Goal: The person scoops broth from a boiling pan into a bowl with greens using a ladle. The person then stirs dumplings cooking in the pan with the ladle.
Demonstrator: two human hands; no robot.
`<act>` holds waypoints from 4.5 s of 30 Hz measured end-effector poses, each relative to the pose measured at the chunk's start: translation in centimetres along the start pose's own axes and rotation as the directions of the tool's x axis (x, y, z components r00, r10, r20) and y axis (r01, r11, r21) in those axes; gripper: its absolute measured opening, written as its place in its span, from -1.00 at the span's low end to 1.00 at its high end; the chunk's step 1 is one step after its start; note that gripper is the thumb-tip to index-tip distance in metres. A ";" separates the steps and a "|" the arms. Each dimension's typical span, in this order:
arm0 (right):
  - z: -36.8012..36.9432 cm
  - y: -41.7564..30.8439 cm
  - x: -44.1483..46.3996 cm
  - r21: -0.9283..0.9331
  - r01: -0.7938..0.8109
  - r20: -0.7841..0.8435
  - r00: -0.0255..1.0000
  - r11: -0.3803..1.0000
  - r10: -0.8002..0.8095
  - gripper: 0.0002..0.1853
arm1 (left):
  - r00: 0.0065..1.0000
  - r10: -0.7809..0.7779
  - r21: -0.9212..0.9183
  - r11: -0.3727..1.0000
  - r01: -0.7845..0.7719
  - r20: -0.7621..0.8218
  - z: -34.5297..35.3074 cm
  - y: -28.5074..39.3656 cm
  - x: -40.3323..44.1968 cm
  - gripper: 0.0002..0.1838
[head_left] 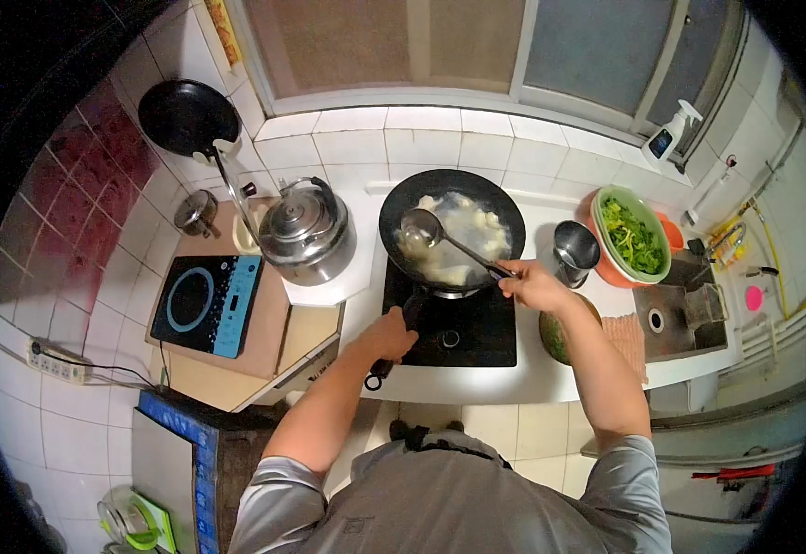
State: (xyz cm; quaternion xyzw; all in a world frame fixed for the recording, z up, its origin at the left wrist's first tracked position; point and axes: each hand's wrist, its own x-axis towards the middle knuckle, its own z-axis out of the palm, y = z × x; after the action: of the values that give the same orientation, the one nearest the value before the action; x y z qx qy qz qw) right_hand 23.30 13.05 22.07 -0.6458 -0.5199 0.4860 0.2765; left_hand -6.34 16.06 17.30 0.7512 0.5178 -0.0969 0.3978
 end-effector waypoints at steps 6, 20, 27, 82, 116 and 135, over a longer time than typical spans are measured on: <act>-0.3 0.2 -4.3 -0.131 0.009 -0.008 1.000 0.991 -0.010 -0.45 | 1.000 0.011 -0.046 0.999 -0.010 0.005 0.0 0.1 -0.2 -0.48; 1.0 3.5 -5.8 -0.334 0.129 -0.164 0.968 0.934 -0.192 -0.49 | 0.999 0.013 -0.062 0.998 -0.015 -0.032 0.6 -0.6 0.8 -0.51; 0.6 1.7 -5.5 -0.516 -0.035 -0.428 0.876 0.856 -0.222 -0.49 | 1.000 -0.007 -0.122 0.992 0.005 -0.021 0.8 -0.9 1.2 -0.50; 8.5 9.5 -5.7 -0.074 0.169 -0.597 0.782 0.983 -0.180 -0.41 | 1.000 0.026 -0.138 0.990 -0.025 0.003 0.6 -0.7 1.3 -0.49; 5.4 8.2 -5.5 -0.430 0.011 -0.553 0.787 0.903 -0.273 -0.45 | 0.999 -0.022 -0.109 0.994 0.019 -0.029 0.2 0.1 0.1 -0.51; -3.9 5.1 -1.3 -0.277 -0.089 -0.250 0.968 0.957 0.017 -0.50 | 1.000 0.008 -0.042 0.999 -0.009 -0.018 0.1 -0.1 -0.1 -0.42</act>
State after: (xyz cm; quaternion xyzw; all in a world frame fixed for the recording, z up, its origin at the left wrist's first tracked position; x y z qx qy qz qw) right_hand 28.95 10.88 19.58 -0.7478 -0.5289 0.3294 0.2292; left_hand -6.43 15.91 17.29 0.7456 0.5200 -0.0774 0.4094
